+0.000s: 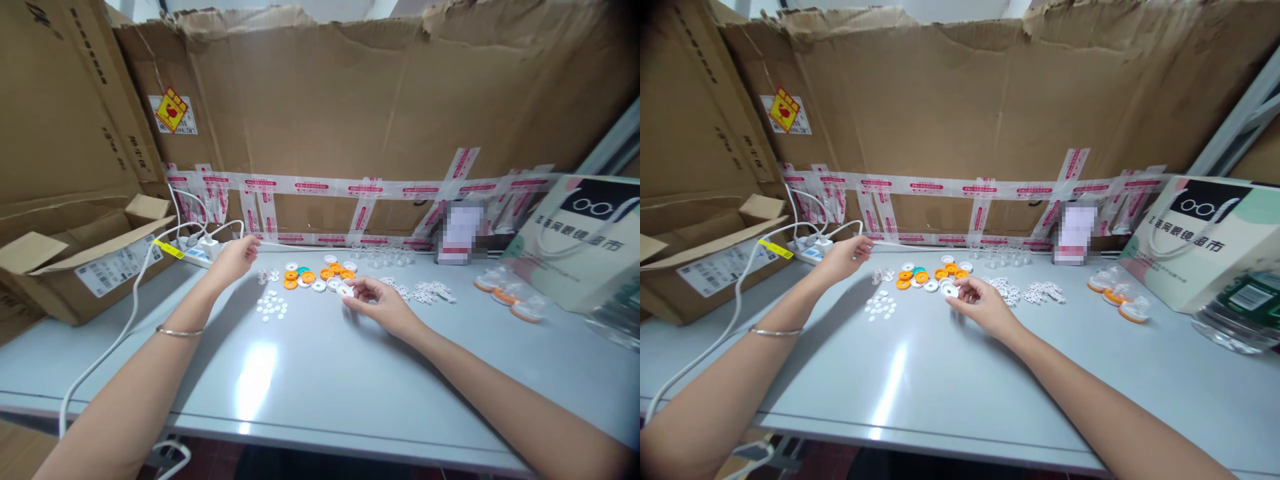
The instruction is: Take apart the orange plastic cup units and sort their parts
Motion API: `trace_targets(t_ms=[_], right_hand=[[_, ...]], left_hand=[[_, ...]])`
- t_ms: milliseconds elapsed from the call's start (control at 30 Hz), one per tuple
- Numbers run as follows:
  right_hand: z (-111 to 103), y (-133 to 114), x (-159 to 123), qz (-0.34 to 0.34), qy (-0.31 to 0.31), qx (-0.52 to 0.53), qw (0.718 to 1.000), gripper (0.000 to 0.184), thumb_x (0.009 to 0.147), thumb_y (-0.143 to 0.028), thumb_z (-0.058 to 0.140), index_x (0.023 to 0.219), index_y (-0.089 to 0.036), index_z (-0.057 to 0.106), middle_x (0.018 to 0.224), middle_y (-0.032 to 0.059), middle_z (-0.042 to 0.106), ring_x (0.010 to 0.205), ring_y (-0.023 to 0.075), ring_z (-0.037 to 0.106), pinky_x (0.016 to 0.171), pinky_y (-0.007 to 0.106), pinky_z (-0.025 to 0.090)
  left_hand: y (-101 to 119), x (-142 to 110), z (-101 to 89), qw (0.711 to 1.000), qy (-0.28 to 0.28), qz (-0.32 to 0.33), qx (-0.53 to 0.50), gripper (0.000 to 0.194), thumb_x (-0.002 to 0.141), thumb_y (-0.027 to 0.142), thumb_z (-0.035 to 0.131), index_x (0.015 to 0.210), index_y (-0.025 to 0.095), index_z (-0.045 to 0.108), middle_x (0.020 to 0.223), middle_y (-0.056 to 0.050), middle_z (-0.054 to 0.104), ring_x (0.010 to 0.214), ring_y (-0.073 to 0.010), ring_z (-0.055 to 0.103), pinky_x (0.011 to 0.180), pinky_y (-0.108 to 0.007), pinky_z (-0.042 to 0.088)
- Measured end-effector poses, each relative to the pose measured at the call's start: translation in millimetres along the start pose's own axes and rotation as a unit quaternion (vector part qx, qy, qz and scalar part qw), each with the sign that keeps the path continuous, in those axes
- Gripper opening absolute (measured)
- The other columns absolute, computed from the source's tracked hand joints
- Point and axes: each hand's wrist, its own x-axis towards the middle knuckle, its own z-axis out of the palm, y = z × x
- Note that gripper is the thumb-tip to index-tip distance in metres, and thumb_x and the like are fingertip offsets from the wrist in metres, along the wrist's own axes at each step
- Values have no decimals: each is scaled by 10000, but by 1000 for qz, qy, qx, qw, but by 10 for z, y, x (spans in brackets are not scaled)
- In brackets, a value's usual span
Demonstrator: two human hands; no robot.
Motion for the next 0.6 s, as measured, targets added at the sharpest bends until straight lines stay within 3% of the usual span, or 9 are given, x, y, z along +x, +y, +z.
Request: trace_targets(t_ms=[133,267,400,500,600], right_hand=[[45,-46,30,-63,33,-88,994,335,712,-410,600,964,-189,614,773,21,577,689,148,509,659,278,405],[67,-179,294,-134,17,-176,975,291,744,-376,567,961,-193,630,846,42,587,753,155,528,697,266,407],[131,-292,869,-101,-53,-261,959,264,710,-285,600,954,-192,641,878,46,624,765,165,552,698,258,403],[249,-295,1304,-73,-81,-278,954,214,631,-237,670,836,-175,676,795,54,650,715,182,563,636,262,398],[380,-253,1562,-45,-108,-280,953,168,529,-221,740,683,-185,683,709,44,660,666,185,569,596,259,399]], left_hand=[[-320,37,118,999,-23,-31,18,271,636,131,456,887,122,560,793,-68,623,735,-173,594,701,-265,465],[-397,25,208,998,-48,-34,16,298,628,114,450,905,117,562,792,-70,625,734,-171,594,684,-260,468],[-411,3,231,997,-70,-25,11,304,640,116,460,925,135,564,823,-64,629,749,-172,590,695,-266,464],[-423,-9,220,997,-78,-21,10,303,651,113,464,935,136,567,824,-67,629,739,-171,589,685,-265,462],[-434,-8,205,996,-83,-18,12,293,662,119,471,937,139,572,819,-67,629,740,-174,587,679,-267,460]])
